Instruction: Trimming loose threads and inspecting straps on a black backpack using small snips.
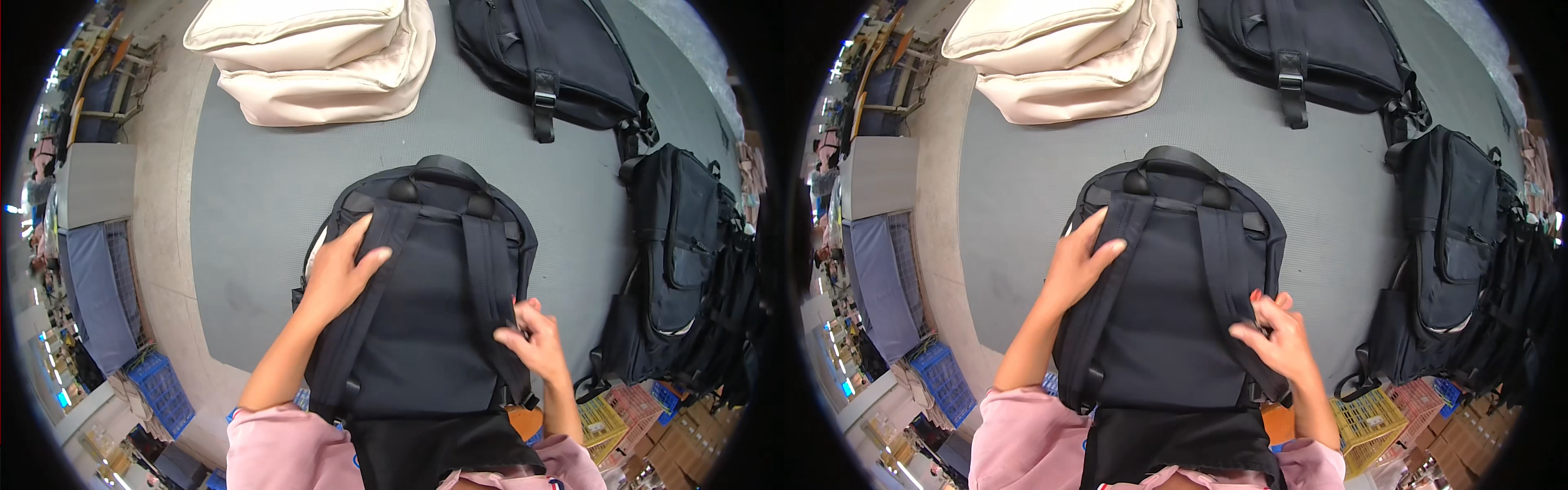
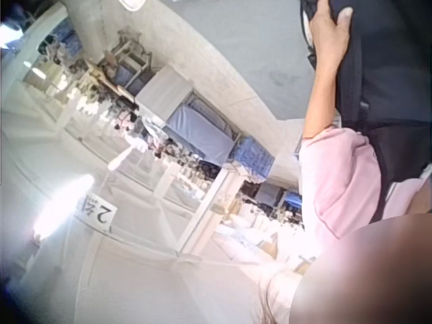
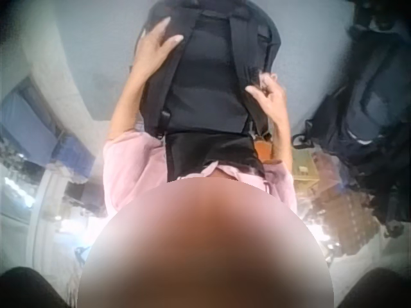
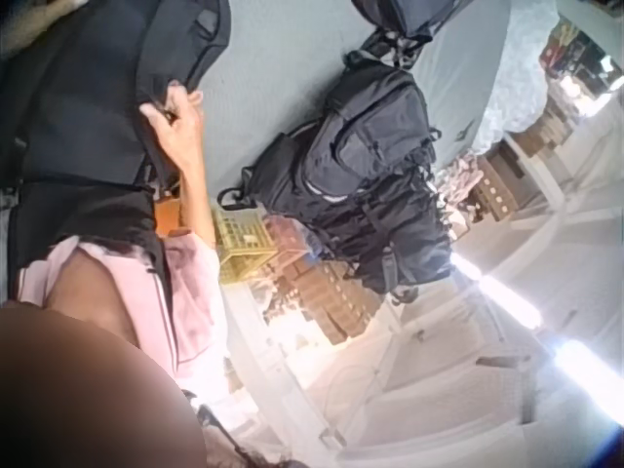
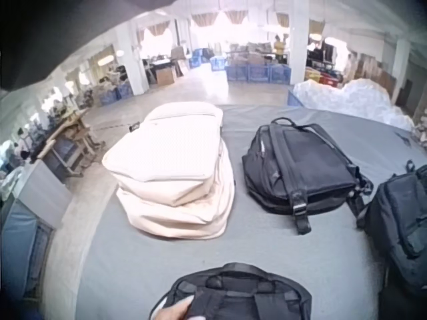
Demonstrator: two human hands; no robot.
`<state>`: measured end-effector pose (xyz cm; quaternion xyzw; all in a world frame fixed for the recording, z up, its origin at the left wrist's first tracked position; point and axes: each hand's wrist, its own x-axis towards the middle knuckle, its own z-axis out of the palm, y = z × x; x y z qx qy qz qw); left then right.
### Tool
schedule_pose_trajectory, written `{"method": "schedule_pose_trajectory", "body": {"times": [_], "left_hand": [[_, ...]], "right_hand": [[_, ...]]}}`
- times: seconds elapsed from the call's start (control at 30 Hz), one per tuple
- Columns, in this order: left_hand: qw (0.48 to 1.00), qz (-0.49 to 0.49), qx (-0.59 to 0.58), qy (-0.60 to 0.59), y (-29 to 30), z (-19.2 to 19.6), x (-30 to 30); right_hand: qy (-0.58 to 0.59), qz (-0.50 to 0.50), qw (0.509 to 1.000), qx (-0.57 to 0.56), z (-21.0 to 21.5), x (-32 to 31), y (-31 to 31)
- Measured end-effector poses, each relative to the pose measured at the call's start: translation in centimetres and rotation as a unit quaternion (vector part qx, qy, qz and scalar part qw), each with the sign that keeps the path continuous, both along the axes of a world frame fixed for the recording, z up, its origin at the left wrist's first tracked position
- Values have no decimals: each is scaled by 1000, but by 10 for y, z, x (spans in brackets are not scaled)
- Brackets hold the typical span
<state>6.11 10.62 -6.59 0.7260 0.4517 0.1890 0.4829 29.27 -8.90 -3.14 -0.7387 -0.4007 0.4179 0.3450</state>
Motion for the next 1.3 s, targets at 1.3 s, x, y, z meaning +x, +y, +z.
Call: {"method": "schedule_pose_trajectory", "body": {"times": [1.3], "left_hand": [[939, 29, -343, -30, 33, -8, 49]], "right_hand": [[-65, 72, 990, 106, -60, 10, 204]]}}
